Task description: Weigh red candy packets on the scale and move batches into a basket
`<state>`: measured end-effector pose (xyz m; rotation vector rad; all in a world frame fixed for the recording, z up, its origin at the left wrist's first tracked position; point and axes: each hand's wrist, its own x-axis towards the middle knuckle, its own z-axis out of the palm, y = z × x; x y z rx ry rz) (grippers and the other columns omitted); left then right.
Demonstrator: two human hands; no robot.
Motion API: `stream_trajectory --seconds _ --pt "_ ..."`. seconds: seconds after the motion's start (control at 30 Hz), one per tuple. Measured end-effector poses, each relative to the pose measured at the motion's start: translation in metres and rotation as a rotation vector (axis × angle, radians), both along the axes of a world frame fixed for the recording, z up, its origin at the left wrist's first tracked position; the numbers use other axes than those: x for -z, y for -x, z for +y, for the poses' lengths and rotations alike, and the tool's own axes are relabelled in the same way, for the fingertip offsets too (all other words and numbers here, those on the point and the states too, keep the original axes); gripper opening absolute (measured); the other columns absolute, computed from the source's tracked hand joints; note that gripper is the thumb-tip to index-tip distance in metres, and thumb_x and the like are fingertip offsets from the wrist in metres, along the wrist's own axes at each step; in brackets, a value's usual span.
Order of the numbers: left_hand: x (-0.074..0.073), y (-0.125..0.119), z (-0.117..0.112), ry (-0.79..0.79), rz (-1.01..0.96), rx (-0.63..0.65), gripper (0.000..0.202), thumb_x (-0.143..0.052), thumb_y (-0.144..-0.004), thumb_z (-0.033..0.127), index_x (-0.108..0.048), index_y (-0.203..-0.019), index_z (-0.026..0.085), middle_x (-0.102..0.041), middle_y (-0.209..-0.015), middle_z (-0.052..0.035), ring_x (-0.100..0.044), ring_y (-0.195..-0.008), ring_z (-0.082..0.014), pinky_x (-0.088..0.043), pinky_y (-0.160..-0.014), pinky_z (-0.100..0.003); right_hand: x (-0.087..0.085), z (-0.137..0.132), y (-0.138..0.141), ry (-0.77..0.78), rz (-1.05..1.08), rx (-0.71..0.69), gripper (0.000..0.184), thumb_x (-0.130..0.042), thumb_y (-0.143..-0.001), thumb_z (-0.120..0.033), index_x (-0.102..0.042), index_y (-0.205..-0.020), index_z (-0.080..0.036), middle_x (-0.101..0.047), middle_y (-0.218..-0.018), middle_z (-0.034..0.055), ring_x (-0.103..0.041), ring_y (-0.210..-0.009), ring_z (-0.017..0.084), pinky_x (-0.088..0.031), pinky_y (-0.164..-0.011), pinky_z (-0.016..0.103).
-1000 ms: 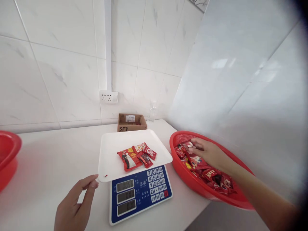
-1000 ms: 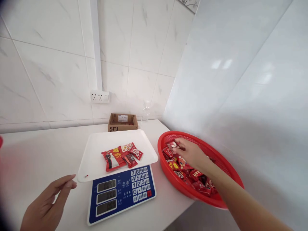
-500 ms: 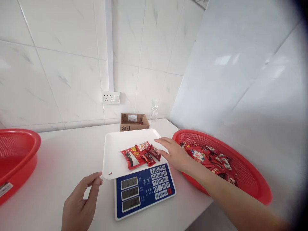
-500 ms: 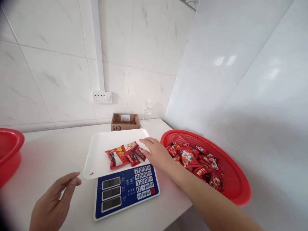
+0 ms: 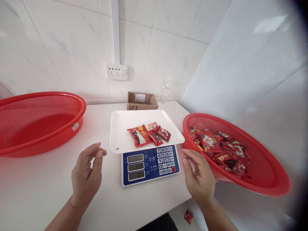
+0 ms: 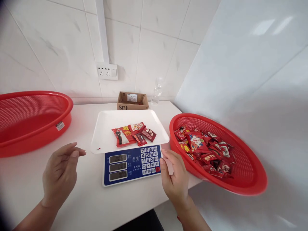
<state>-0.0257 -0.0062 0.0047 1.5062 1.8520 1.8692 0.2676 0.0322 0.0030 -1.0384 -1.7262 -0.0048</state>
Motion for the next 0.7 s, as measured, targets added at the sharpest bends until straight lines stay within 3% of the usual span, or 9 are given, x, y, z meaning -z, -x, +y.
stream_trajectory --seconds 0.13,0.43,0.7 --pt "0.001 0.000 0.001 0.006 0.000 0.005 0.026 -0.054 -0.086 0.034 -0.057 -0.108 0.022 -0.065 -0.080 -0.0006 -0.064 -0.077 -0.0146 -0.052 -0.076 -0.031 0.008 0.000 -0.002 0.041 0.008 0.016 0.029 -0.054 -0.085 -0.016 -0.057 -0.114 -0.022 -0.063 -0.105 0.0089 -0.060 -0.097 0.021 -0.053 -0.081 0.039" --pt "0.001 -0.001 -0.001 0.051 0.030 -0.009 0.027 -0.053 -0.086 0.037 -0.057 -0.108 0.022 -0.066 -0.080 -0.0004 -0.065 -0.077 -0.0148 -0.052 -0.076 -0.031 0.008 0.000 0.003 0.067 -0.031 0.031 0.027 -0.052 -0.086 -0.019 -0.057 -0.113 -0.021 -0.064 -0.102 0.0090 -0.061 -0.095 0.020 -0.053 -0.079 0.036" --pt "-0.005 -0.006 -0.001 0.163 0.020 -0.068 0.034 -0.051 -0.083 0.047 -0.058 -0.106 0.023 -0.067 -0.079 -0.0008 -0.066 -0.080 -0.0169 -0.050 -0.078 -0.031 -0.026 0.047 0.013 0.150 -0.253 0.036 0.026 -0.050 -0.088 -0.029 -0.060 -0.111 -0.021 -0.065 -0.111 0.0097 -0.056 -0.108 0.024 -0.046 -0.094 0.044"
